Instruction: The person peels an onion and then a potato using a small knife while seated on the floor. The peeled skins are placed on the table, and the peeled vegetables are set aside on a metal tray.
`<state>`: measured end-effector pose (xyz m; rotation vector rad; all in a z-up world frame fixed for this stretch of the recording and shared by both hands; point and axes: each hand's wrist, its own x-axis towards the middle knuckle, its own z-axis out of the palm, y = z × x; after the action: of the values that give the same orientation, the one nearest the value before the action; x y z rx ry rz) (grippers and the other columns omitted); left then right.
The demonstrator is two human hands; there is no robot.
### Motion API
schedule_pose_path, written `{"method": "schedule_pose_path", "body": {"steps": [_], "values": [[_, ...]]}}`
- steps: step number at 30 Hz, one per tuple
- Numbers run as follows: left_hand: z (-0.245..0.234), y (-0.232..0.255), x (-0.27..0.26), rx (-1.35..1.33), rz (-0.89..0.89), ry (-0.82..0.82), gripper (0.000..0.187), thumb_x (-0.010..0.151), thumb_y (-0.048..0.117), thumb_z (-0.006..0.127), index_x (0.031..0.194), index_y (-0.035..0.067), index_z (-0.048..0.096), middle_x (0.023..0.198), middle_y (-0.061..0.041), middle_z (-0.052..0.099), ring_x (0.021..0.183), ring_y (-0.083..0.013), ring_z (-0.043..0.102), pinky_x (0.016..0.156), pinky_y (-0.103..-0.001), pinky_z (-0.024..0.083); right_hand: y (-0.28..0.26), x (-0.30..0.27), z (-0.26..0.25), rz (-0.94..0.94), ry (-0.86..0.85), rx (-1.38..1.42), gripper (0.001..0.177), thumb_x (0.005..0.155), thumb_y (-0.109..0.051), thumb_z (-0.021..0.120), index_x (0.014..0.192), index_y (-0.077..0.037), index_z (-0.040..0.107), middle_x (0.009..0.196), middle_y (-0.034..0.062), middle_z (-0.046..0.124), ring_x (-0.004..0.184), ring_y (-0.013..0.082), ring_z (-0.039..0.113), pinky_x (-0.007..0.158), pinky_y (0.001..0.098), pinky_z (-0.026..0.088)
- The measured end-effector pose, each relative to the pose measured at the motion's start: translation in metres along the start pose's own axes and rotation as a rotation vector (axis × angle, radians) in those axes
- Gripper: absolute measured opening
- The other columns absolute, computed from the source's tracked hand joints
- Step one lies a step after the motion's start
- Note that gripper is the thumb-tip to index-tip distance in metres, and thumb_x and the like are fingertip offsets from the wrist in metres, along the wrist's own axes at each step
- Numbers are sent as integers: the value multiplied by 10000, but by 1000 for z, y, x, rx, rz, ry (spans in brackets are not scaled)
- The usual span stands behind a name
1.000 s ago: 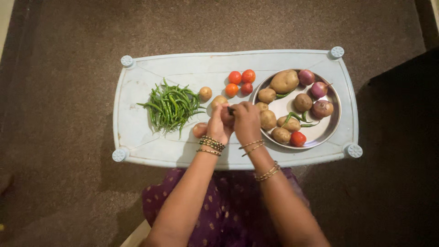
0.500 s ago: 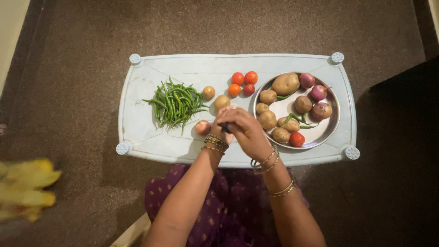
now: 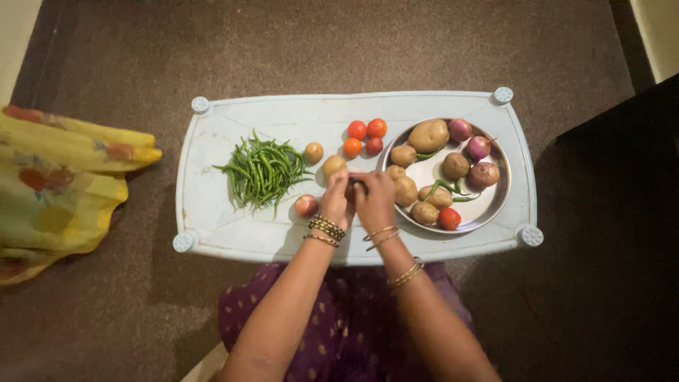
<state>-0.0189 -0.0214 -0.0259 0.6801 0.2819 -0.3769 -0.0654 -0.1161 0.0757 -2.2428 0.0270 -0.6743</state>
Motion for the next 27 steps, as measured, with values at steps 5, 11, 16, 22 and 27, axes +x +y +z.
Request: {"method": "schedule_pose_path", "body": {"steps": [5, 11, 16, 22, 27], "values": [[-12, 9, 16, 112, 124, 13, 263, 1090, 229, 466, 1242, 43, 573, 1071, -106, 701, 981, -190, 684, 938, -336, 547, -27, -5, 12, -65, 5, -52, 208, 812, -15, 704, 1010, -75, 716, 1032, 147, 643, 975, 366, 596, 864, 451, 485], [-9, 9, 12, 28, -10, -32, 226, 1103, 258, 505, 1251, 102, 575, 993, -1, 650, 899, -120, 635, 806, -285, 535, 0, 8, 17, 6, 28, -74, 168, 837, -43, 714, 1000, -74, 744, 1028, 151, 648, 988, 361, 600, 873, 459, 483], [13, 19, -6, 206, -39, -97, 233, 1045, 287, 642, 1241, 200, 553, 866, 33, 540, 757, -97, 538, 661, -271, 506, 28, 12, 14, 186, -23, 65, 143, 883, -80, 694, 1018, -67, 741, 1008, 138, 679, 983, 333, 634, 866, 433, 507], [38, 38, -29, 287, -104, -55, 300, 961, 303, 684, 1213, 184, 571, 1016, 52, 646, 900, -82, 655, 748, -291, 572, 9, -3, 9, 94, -21, 71, 262, 911, -17, 650, 1168, -40, 692, 1073, 157, 694, 1007, 352, 643, 887, 453, 506], [18, 25, -33, 285, -80, -2, 256, 955, 297, 693, 1165, 183, 601, 1030, -7, 671, 860, -118, 667, 696, -293, 592, 2, -21, -6, 263, -99, 351, 518, 875, 46, 570, 1385, -46, 552, 1136, 116, 694, 979, 237, 694, 813, 344, 557]]}}
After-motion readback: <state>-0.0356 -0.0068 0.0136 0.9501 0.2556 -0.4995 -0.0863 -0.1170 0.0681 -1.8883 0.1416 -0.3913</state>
